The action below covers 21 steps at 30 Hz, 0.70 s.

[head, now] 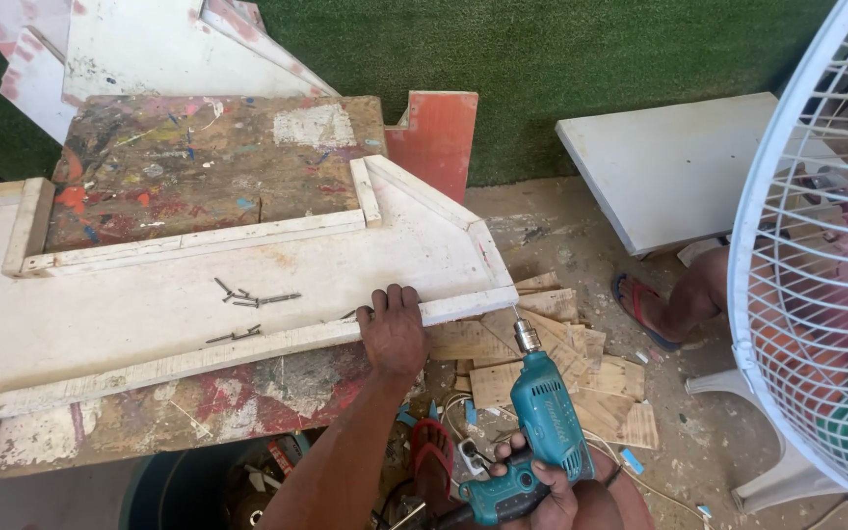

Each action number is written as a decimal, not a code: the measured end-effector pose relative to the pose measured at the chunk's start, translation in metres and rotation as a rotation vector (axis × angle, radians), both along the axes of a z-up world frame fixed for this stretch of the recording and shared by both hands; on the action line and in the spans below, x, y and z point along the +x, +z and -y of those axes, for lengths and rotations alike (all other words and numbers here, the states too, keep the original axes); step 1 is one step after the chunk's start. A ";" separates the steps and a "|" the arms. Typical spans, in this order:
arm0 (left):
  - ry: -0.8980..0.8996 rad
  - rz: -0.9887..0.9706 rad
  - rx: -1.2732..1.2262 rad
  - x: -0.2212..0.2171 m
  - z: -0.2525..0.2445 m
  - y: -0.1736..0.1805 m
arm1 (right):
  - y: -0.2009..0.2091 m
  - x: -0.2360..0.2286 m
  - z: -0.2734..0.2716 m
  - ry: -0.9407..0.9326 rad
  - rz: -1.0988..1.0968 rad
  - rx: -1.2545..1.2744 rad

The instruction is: Assembling a wooden T-shaped structure using a power drill and screws

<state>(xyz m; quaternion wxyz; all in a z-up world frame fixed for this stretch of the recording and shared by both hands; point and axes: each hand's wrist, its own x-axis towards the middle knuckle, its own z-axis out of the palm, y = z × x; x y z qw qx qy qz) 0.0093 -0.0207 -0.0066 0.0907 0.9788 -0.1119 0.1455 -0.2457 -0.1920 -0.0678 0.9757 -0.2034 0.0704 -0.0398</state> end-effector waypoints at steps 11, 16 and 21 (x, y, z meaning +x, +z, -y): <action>-0.008 -0.017 0.044 -0.005 0.000 0.002 | -0.007 -0.007 0.026 0.131 -0.148 0.088; -0.019 0.043 0.051 -0.003 -0.002 0.006 | 0.003 -0.002 0.018 0.064 -0.162 0.041; -0.027 -0.096 0.075 -0.001 -0.003 0.008 | -0.001 -0.001 0.019 0.050 -0.158 0.033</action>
